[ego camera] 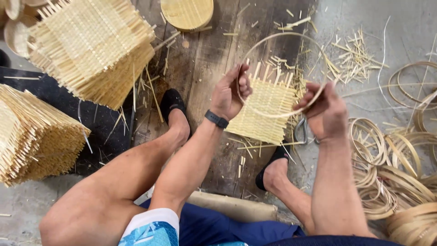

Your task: Weaving and assembling circular bamboo basket bases using wooden molds, rings, and pre-woven bamboo sheets.

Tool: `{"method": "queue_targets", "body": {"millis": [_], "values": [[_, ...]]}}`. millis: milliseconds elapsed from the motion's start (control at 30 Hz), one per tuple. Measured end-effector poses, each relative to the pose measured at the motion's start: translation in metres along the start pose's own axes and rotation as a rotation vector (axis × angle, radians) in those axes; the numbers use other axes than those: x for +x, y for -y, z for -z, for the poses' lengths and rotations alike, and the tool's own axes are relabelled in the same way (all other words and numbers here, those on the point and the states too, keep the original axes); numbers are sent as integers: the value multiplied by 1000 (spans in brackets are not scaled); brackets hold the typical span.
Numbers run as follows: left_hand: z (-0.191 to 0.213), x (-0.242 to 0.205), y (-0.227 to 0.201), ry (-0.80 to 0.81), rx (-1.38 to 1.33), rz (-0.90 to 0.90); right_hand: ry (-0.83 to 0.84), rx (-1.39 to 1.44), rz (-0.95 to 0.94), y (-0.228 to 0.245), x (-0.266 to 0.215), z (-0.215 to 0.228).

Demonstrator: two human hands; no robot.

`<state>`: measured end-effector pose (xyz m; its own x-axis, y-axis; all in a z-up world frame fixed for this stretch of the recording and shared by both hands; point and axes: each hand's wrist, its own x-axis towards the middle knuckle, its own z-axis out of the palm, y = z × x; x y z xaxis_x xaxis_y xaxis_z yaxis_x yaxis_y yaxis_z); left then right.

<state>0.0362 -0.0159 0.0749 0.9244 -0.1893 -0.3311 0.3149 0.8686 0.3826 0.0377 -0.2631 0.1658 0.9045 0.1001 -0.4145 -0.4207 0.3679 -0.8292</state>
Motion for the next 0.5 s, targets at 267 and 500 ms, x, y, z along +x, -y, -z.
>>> {"method": "queue_targets", "body": {"millis": [267, 500], "values": [[19, 15, -10, -52, 82, 172, 57, 257, 44, -63, 23, 48], [14, 0, 2, -295, 90, -35, 27, 4, 61, -53, 10, 19]]}}
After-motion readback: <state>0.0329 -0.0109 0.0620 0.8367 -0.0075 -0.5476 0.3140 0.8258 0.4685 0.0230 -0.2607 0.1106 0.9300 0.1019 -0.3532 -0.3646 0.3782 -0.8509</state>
